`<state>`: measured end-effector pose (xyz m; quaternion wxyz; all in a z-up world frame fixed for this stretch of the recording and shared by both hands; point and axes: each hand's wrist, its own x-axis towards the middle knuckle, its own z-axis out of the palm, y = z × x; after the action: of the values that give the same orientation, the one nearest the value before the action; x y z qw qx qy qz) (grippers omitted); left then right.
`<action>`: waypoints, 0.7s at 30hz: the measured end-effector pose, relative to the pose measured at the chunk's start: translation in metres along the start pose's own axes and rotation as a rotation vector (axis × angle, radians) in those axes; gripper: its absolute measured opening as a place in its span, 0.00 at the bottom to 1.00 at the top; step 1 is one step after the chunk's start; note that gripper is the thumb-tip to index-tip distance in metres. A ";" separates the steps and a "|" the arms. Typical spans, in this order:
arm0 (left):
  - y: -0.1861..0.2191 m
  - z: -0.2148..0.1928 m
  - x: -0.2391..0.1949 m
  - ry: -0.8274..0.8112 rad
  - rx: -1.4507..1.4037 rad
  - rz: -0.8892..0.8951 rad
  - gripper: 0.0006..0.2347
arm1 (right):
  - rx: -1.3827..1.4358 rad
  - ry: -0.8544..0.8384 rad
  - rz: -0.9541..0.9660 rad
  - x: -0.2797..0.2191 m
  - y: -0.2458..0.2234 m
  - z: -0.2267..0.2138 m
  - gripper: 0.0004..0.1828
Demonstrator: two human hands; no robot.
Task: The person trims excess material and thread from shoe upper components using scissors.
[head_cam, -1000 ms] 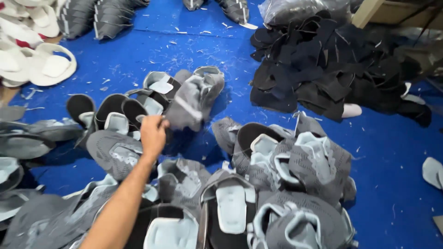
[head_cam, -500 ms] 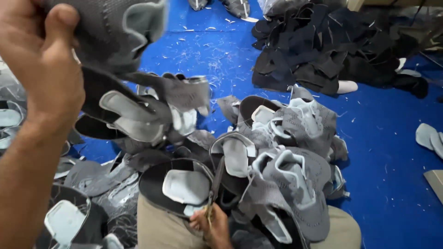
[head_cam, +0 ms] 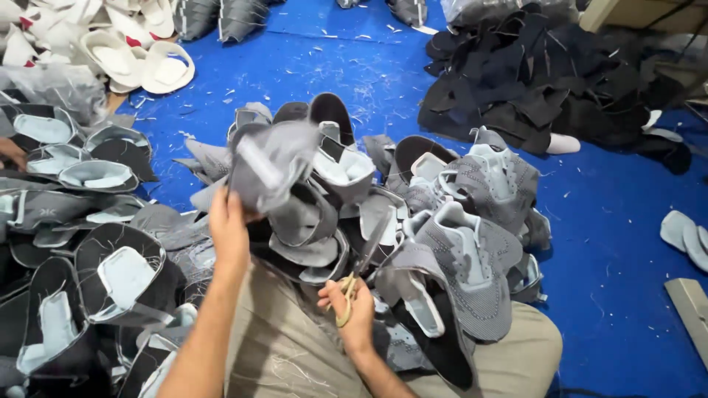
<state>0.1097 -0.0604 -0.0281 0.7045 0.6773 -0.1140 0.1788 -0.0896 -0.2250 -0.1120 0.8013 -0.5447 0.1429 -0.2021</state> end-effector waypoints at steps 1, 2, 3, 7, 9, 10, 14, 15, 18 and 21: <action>-0.044 -0.012 -0.026 0.079 -0.175 -0.141 0.10 | 0.020 -0.021 0.035 -0.001 -0.002 0.001 0.12; -0.048 -0.022 -0.038 0.086 -0.178 -0.140 0.10 | 0.016 -0.027 0.034 -0.002 -0.001 -0.001 0.12; -0.052 -0.031 -0.050 0.148 -0.292 -0.193 0.10 | 0.003 -0.063 0.033 -0.002 0.000 -0.001 0.11; -0.005 -0.057 -0.071 0.196 -0.587 -0.112 0.11 | 0.026 -0.224 0.099 -0.005 -0.007 0.002 0.12; 0.037 -0.063 -0.070 0.174 -0.588 -0.047 0.11 | 0.018 -0.294 0.139 -0.003 -0.008 -0.004 0.13; 0.057 -0.066 -0.068 0.139 -0.592 0.011 0.10 | 0.012 -0.349 0.175 -0.001 -0.008 -0.007 0.15; 0.082 -0.079 -0.063 0.126 -0.646 0.049 0.09 | 0.138 -0.572 0.292 -0.008 -0.056 -0.004 0.20; 0.088 -0.080 -0.064 0.126 -0.688 0.057 0.09 | 0.258 -0.709 0.288 -0.008 -0.070 0.002 0.25; 0.108 -0.079 -0.071 0.122 -0.737 0.048 0.10 | 0.476 -0.908 0.443 0.002 -0.107 0.027 0.34; 0.109 -0.082 -0.084 0.128 -0.735 0.015 0.12 | 0.604 -0.837 0.657 0.021 -0.101 0.047 0.31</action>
<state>-0.0176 0.0155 0.0327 0.9051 0.3656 -0.1311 0.1730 -0.0669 -0.2294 -0.0011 0.9289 -0.2541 -0.0871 0.2549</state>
